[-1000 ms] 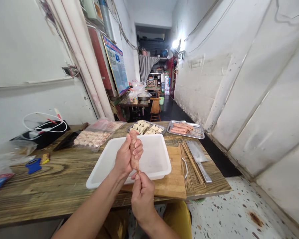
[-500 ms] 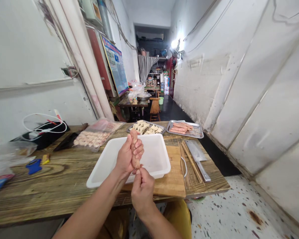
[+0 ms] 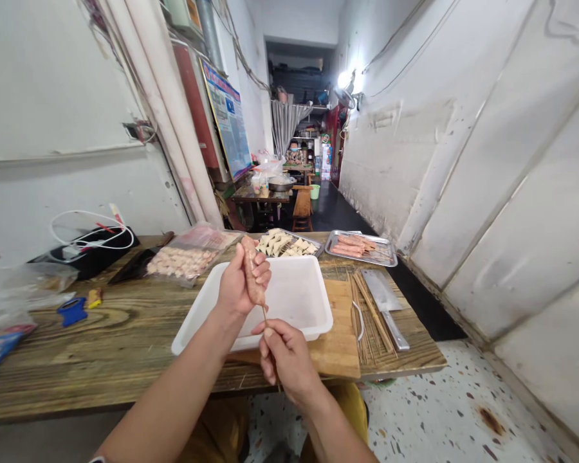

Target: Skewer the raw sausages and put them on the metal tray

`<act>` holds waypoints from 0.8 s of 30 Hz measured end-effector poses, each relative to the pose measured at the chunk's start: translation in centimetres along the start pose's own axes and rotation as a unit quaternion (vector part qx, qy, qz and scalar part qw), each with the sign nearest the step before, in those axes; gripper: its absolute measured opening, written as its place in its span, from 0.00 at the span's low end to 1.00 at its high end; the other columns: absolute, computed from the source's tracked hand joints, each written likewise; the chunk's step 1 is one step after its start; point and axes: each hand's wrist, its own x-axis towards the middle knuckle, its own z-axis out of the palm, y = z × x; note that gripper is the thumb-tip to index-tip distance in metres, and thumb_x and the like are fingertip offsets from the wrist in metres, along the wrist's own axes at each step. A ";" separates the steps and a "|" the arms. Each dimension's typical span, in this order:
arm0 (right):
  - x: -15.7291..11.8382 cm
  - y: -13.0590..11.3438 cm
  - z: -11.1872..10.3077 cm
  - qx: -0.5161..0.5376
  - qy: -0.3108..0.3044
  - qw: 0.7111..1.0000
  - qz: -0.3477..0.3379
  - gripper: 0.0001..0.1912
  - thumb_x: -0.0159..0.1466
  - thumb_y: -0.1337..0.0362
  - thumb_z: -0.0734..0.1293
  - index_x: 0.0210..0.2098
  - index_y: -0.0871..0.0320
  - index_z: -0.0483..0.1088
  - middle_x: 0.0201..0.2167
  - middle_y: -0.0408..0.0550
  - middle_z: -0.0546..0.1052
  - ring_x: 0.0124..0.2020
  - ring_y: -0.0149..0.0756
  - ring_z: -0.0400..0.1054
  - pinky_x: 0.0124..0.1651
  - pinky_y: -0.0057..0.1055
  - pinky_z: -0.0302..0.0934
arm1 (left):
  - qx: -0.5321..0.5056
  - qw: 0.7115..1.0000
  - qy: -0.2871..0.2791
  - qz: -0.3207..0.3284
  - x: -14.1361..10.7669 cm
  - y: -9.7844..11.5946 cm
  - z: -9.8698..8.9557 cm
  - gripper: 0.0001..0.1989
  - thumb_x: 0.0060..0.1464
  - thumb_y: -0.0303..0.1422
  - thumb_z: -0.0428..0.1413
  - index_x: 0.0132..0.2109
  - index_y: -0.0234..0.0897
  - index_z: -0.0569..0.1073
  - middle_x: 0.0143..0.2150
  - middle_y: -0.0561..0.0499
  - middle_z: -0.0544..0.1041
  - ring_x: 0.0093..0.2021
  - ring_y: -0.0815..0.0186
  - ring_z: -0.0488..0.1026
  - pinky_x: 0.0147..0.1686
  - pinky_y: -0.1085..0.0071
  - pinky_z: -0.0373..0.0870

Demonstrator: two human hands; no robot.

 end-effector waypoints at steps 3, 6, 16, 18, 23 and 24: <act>0.2 0.1 0.1 0.002 0.004 1.000 -0.012 0.16 0.62 0.52 0.64 0.39 0.60 0.67 0.14 0.31 0.60 0.09 0.18 0.47 0.11 0.17 0.43 | 0.011 1.000 0.013 -0.016 0.0 0.0 0.0 0.11 0.60 0.42 0.48 0.40 0.38 0.67 0.21 0.58 0.59 0.14 0.77 0.56 0.12 0.81 0.54; 0.4 0.2 0.2 0.012 0.026 1.000 -0.013 0.19 0.62 0.50 0.64 0.41 0.60 0.67 0.10 0.26 0.52 0.08 0.18 0.41 0.09 0.15 0.42 | 0.028 0.999 0.007 -0.023 0.1 -0.3 -0.1 0.12 0.59 0.42 0.49 0.41 0.38 0.67 0.20 0.59 0.58 0.13 0.76 0.55 0.11 0.81 0.53; 0.8 0.8 -0.8 0.088 -0.029 0.995 0.026 0.17 0.61 0.52 0.66 0.39 0.60 0.67 0.11 0.29 0.59 0.07 0.18 0.46 0.09 0.15 0.43 | 0.046 0.998 -0.005 -0.042 0.8 -0.8 -1.6 0.13 0.59 0.43 0.48 0.43 0.40 0.67 0.19 0.58 0.59 0.13 0.75 0.56 0.11 0.81 0.53; 0.7 1.0 -0.6 0.063 -0.003 0.998 0.005 0.19 0.61 0.52 0.65 0.42 0.61 0.66 0.10 0.28 0.59 0.06 0.19 0.46 0.09 0.16 0.45 | 0.032 0.999 -0.004 -0.038 0.8 -0.8 -1.6 0.13 0.59 0.43 0.48 0.43 0.40 0.68 0.19 0.59 0.59 0.13 0.76 0.55 0.11 0.81 0.52; 0.5 1.3 -0.4 0.077 -0.011 0.997 0.030 0.16 0.61 0.51 0.65 0.36 0.59 0.66 0.10 0.28 0.58 0.07 0.18 0.44 0.08 0.15 0.44 | 0.012 0.999 -0.012 -0.044 0.6 -0.8 -1.5 0.13 0.60 0.43 0.48 0.43 0.40 0.68 0.19 0.59 0.58 0.12 0.76 0.54 0.10 0.81 0.51; 0.4 1.4 -0.4 0.083 -0.012 0.996 0.028 0.16 0.61 0.51 0.66 0.34 0.59 0.66 0.12 0.29 0.59 0.08 0.18 0.46 0.09 0.15 0.44 | 0.009 0.999 -0.017 -0.046 0.6 -0.8 -1.5 0.13 0.60 0.43 0.47 0.43 0.40 0.68 0.19 0.59 0.58 0.12 0.76 0.54 0.10 0.82 0.51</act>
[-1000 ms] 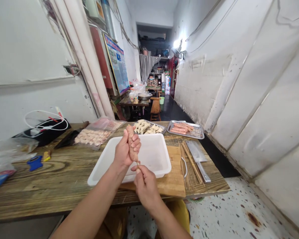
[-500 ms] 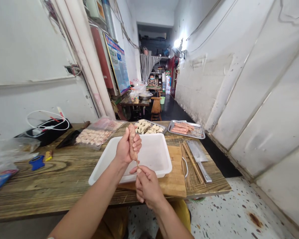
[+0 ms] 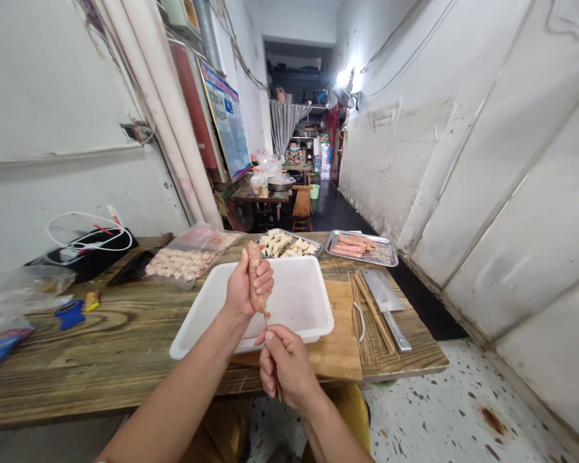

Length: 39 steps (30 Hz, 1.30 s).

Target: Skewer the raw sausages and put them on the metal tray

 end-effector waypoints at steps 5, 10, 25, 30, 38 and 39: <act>-0.5 0.3 0.2 0.025 0.033 0.999 -0.006 0.17 0.61 0.50 0.65 0.39 0.58 0.66 0.13 0.27 0.54 0.10 0.17 0.40 0.10 0.15 0.39 | 0.003 1.000 -0.018 0.008 -0.1 -0.4 -0.2 0.13 0.60 0.42 0.47 0.43 0.40 0.68 0.20 0.59 0.58 0.12 0.77 0.54 0.10 0.82 0.51; -0.9 -0.3 -0.2 -0.109 0.056 0.992 -0.029 0.19 0.63 0.49 0.63 0.41 0.60 0.67 0.11 0.27 0.51 0.10 0.19 0.36 0.11 0.17 0.37 | 0.022 0.999 -0.021 0.011 -0.3 -0.6 -0.3 0.14 0.58 0.43 0.49 0.46 0.41 0.68 0.20 0.59 0.58 0.12 0.76 0.53 0.10 0.81 0.52; -0.2 -0.3 -1.6 -0.219 0.030 0.974 -0.058 0.19 0.65 0.50 0.59 0.36 0.61 0.67 0.10 0.28 0.52 0.10 0.20 0.40 0.14 0.19 0.39 | 0.025 0.999 -0.027 -0.023 -0.5 0.0 -0.2 0.15 0.61 0.39 0.43 0.32 0.35 0.65 0.18 0.58 0.58 0.11 0.76 0.52 0.09 0.80 0.53; -0.2 -0.1 -1.5 -0.224 0.013 0.972 -0.066 0.18 0.66 0.50 0.59 0.33 0.60 0.66 0.09 0.28 0.53 0.10 0.20 0.41 0.14 0.19 0.39 | 0.024 0.998 -0.041 -0.031 -0.5 -0.1 0.0 0.15 0.61 0.39 0.43 0.32 0.35 0.64 0.18 0.58 0.57 0.11 0.77 0.51 0.08 0.81 0.51; 0.4 1.6 -0.9 -0.183 0.050 0.975 -0.115 0.16 0.66 0.51 0.59 0.33 0.59 0.64 0.09 0.28 0.51 0.10 0.20 0.41 0.14 0.19 0.37 | 0.025 0.998 -0.043 -0.033 -0.4 -0.2 0.0 0.14 0.61 0.40 0.45 0.33 0.36 0.64 0.18 0.59 0.57 0.11 0.77 0.50 0.08 0.82 0.50; 0.4 1.7 -0.8 -0.182 0.053 0.975 -0.116 0.16 0.66 0.51 0.59 0.33 0.58 0.64 0.09 0.28 0.50 0.10 0.20 0.40 0.14 0.19 0.37 | 0.024 0.998 -0.043 -0.033 -0.4 -0.2 -0.1 0.14 0.61 0.40 0.45 0.33 0.36 0.64 0.18 0.59 0.56 0.11 0.77 0.50 0.08 0.82 0.50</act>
